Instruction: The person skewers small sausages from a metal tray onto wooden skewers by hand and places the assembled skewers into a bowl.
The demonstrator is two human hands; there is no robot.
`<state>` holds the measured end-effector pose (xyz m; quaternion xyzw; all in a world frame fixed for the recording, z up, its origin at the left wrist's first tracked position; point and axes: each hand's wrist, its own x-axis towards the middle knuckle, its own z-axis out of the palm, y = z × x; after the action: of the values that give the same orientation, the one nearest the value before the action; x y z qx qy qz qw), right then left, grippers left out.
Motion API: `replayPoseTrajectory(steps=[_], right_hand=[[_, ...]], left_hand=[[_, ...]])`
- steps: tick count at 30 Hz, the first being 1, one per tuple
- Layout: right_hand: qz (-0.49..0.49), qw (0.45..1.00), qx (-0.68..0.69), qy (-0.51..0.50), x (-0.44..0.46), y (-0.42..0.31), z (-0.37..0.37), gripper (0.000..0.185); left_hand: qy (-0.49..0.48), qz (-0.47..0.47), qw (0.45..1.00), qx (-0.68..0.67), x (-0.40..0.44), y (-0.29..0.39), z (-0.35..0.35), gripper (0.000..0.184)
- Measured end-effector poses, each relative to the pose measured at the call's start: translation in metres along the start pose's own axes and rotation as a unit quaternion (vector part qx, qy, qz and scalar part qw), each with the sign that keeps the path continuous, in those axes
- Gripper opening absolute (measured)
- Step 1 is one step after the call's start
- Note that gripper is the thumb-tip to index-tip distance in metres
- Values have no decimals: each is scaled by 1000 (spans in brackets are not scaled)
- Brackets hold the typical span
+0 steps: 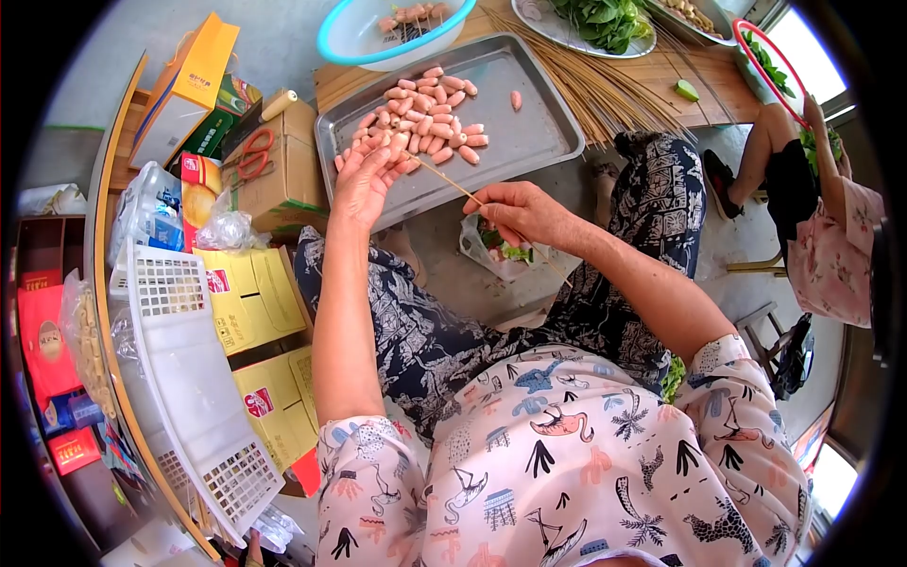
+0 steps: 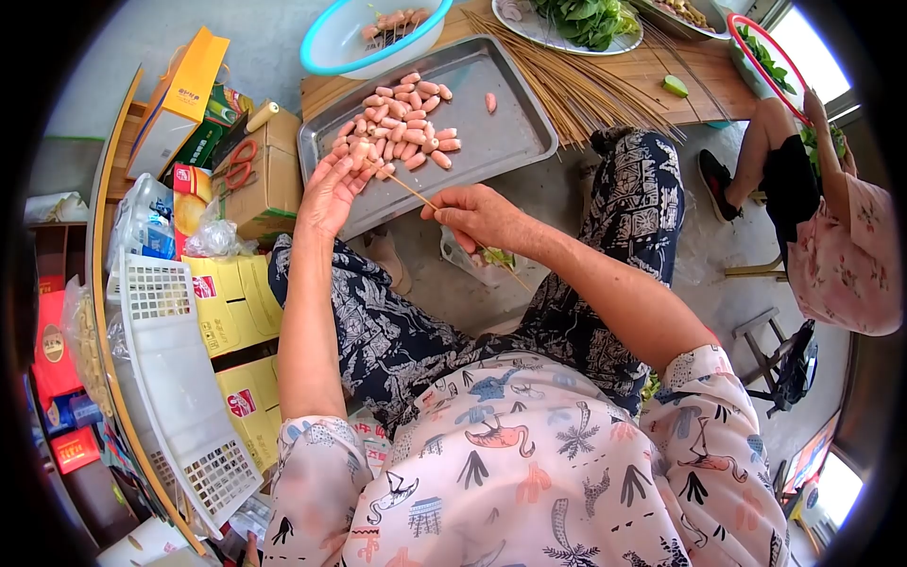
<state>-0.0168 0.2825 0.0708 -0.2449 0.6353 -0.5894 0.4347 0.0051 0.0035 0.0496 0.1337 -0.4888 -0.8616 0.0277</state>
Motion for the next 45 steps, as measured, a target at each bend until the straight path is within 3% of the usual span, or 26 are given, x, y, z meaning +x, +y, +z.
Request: replayPoseTrajectory(steps=[19, 33, 37, 40, 42, 43, 44, 45], right_hand=[[-16, 999, -28, 26, 3, 4, -2, 23], [-21, 996, -41, 70, 14, 7, -3, 24], [-25, 994, -42, 99, 18, 12, -3, 24], [-29, 990, -14, 136, 18, 9, -7, 24], [-25, 989, -7, 148, 15, 3, -9, 24], [-20, 987, 1, 160, 14, 0, -10, 24], [-20, 987, 0, 159, 13, -1, -10, 24], [-22, 987, 5, 157, 13, -2, -10, 24]], left_hand=[[-28, -46, 998, 37, -1, -1, 13, 35], [-150, -129, 977, 76, -4, -14, 41, 50], [-183, -148, 967, 96, 0, -19, 46, 47], [-137, -155, 976, 72, 21, -31, 28, 36], [3, -111, 931, 347, 32, -40, 19, 28], [4, -111, 931, 346, 39, -50, 9, 28], [-41, -4, 849, 527, 45, -60, -1, 28], [-83, 102, 721, 681, 50, -69, -10, 29]])
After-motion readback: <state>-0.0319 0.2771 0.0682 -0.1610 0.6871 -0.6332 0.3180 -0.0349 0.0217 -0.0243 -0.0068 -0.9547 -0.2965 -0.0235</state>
